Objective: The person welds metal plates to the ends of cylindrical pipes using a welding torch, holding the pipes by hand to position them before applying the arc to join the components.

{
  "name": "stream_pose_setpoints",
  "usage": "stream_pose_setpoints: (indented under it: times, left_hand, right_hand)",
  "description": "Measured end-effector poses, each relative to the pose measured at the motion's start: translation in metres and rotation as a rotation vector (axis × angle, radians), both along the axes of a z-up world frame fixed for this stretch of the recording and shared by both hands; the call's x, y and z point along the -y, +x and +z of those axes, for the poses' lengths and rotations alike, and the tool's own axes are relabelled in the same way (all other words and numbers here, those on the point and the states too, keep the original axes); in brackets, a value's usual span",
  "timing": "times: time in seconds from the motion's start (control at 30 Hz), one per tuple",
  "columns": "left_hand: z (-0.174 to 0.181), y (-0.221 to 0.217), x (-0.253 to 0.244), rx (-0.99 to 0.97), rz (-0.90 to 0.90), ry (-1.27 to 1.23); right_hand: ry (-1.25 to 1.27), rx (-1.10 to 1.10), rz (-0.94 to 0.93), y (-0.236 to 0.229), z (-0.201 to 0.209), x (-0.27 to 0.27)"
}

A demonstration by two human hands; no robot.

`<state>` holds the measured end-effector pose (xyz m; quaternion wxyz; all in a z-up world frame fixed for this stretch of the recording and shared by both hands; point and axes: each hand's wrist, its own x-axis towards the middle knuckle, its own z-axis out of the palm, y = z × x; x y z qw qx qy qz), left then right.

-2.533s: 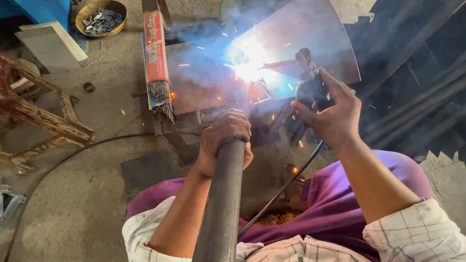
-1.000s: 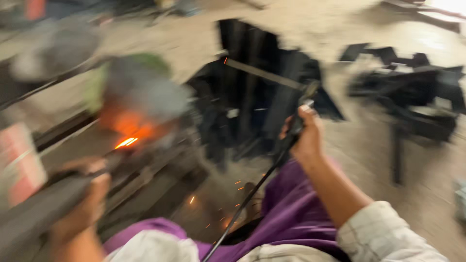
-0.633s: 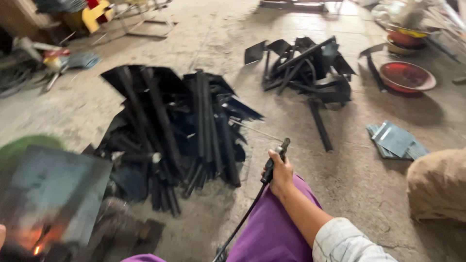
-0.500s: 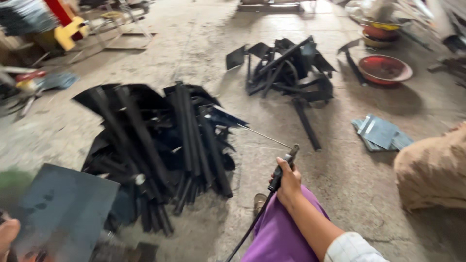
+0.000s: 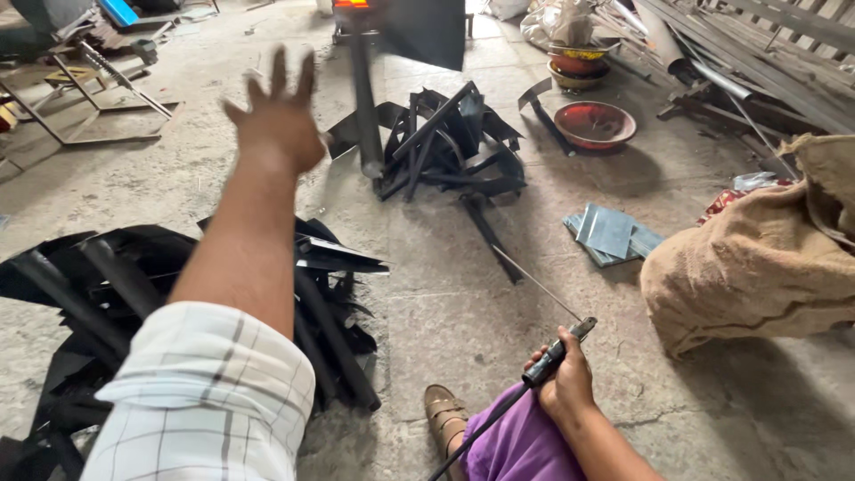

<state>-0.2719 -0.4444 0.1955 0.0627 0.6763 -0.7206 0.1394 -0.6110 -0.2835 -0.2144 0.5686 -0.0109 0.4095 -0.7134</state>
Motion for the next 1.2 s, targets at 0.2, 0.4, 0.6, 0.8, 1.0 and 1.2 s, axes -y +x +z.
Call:
stream_pose_setpoints:
  times: [0.2,0.4,0.6,0.8,1.0,1.2]
  left_hand:
    - [-0.119,0.01,-0.037,-0.089,-0.288,0.094]
    - [-0.266,0.099,-0.113,-0.669,-0.172,0.145]
    - [-0.405,0.206,-0.159,-0.994,0.202,0.102]
    - [-0.471,0.27,-0.176,-1.044,0.475,0.047]
    - [-0.494,0.304,-0.147,-1.004,0.64,-0.064]
    - [-0.509,0.326,-0.081,-1.018,0.745,-0.133]
  right_hand:
    - [0.072,-0.022,0.009,0.0,0.0,0.002]
    - [0.285,0.015,0.101,0.031,-0.006,0.047]
    - [0.177,0.038,0.346,0.085,-0.036,0.109]
    - [0.187,0.016,0.416,0.146,-0.025,0.115]
    - [0.093,-0.01,0.543,0.196,-0.014,0.129]
    - [0.259,-0.136,0.608,0.234,0.028,0.113]
